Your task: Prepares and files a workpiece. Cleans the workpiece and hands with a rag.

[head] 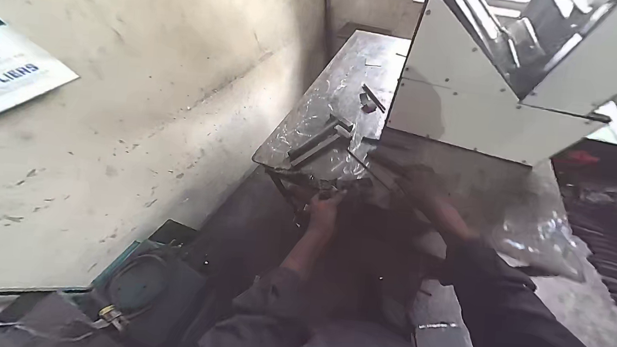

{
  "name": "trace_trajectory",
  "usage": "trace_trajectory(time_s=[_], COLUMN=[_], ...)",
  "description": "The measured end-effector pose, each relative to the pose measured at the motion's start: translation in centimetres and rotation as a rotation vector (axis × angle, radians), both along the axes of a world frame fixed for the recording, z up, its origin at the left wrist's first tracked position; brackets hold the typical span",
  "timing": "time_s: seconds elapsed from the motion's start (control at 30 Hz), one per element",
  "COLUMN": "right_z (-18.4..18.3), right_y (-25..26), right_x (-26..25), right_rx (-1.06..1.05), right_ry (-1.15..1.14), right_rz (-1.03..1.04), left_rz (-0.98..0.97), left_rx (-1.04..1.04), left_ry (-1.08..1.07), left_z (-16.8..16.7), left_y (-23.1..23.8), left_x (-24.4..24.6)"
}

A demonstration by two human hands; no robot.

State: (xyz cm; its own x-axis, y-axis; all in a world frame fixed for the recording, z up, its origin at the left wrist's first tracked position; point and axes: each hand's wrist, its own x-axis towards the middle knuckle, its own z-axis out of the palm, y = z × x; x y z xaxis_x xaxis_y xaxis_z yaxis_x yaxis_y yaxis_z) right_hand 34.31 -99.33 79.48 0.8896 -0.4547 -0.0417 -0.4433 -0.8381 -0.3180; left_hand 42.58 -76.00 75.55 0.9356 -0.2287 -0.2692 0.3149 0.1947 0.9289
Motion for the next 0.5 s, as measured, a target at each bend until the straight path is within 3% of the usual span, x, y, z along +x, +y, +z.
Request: trace_trajectory(time_s=[0.1, 0.23, 0.37, 0.43, 0.5], right_z=[-1.3, -1.7, 0.1, 2.3, 1.6], right_y=[-4.0, -8.1, -10.0, -9.4, -9.2], right_x=[2.7, 4.3, 6.4, 8.9, 11.8], right_rx=[-0.081, 0.040, 0.219, 0.166, 0.003], right_ry=[0.199, 0.292, 0.294, 0.284, 0.182], right_rz=[0.095, 0.214, 0.231, 0.232, 0.329], left_rz=[-0.035, -0.096, -0.088, 0.075, 0.201], left_rx=[0.357, 0.573, 0.464, 0.438, 0.541], left_ry=[-0.057, 0.000, 0.043, -0.014, -0.101], left_z=[-1.6, -2.6, -0.8, 0.2, 1.1], left_y=[-3.2, -3.5, -2.1, -1.8, -1.9], left_x=[1.3, 3.1, 3.4, 2.6, 2.0])
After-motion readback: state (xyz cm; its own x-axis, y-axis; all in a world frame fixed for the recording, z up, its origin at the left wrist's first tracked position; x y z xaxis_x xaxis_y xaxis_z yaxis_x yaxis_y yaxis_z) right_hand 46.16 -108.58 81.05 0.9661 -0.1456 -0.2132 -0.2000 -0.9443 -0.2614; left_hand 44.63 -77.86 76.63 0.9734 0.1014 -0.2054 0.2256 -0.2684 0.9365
